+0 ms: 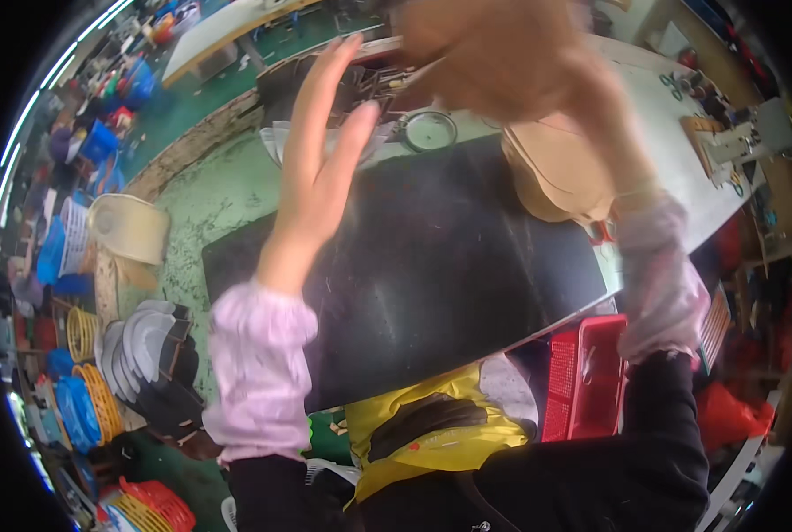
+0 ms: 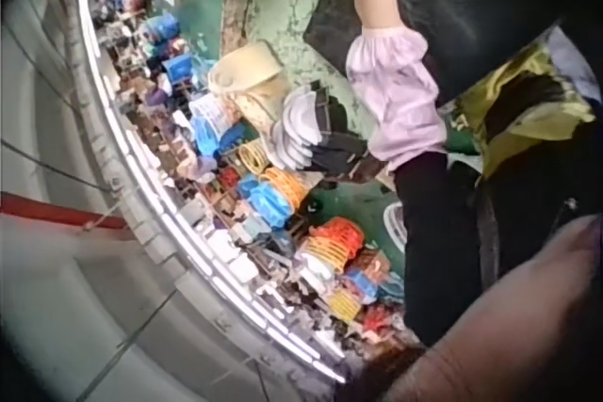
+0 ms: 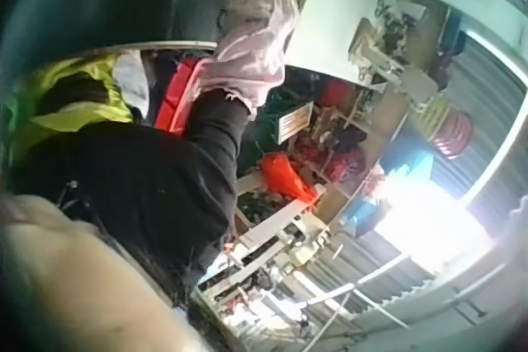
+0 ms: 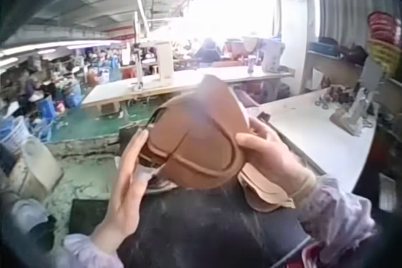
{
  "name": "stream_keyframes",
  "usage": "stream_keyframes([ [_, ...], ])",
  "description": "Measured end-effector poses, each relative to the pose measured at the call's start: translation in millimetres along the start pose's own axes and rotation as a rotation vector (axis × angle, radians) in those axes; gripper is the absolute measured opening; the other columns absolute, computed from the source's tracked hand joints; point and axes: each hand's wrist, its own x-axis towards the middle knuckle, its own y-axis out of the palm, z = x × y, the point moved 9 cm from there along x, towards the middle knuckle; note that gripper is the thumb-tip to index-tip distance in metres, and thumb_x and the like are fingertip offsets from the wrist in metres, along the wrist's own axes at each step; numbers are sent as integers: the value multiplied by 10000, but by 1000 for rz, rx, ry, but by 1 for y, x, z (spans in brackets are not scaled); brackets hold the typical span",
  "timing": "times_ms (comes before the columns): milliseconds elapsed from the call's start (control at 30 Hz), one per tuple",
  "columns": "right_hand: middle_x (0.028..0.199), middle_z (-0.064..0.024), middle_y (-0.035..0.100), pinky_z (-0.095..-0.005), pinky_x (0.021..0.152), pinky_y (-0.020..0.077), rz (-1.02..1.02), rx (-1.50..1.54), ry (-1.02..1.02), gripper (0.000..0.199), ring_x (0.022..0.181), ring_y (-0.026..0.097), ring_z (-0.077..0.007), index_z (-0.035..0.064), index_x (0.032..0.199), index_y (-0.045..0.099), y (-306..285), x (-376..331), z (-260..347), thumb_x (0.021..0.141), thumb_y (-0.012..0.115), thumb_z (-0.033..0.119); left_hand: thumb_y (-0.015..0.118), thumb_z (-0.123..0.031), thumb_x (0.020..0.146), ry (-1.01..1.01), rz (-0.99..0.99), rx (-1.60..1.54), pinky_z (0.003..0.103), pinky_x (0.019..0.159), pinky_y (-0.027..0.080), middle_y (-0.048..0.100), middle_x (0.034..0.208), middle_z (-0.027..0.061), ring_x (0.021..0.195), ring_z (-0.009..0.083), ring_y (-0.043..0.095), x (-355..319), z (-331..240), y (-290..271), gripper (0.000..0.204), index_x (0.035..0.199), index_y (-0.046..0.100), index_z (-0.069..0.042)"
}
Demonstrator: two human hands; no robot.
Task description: Manual sorting and assembly of leather or fabric bag components at a workstation.
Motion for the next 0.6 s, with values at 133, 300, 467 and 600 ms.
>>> stream_keyframes([
  [133,1208,-119,671,-379,1035,466,-182,414,-91,310,1141,626,-227,39,1263,616,-215,12,3,1037,560,243,715,-222,897,-80,36,223,358,1171,311,528,1496,83,1390,221,470,11,65,-20,636,1483,494,-116],
  [300,1267,-71,638,-419,1034,469,-941,162,244,419,1155,622,-240,135,1405,556,-476,-78,-94,988,589,144,712,-198,907,-305,283,400,371,1158,349,527,1500,97,1401,230,468,-29,129,-24,561,1432,552,-86],
  [467,1243,1,593,-375,869,524,-679,-5,504,576,1029,588,-200,385,1466,512,-522,-87,-109,945,572,148,653,-260,981,-411,239,337,341,1028,466,726,1208,133,1173,209,654,-37,165,-44,329,1187,723,-13],
  [600,1306,-75,590,-360,919,502,-1144,-1716,89,563,1136,562,-180,10,1350,577,-419,-73,-9,918,715,344,686,-184,972,-227,-246,405,253,838,499,740,966,20,919,85,652,-20,118,-110,216,1089,725,-6],
])
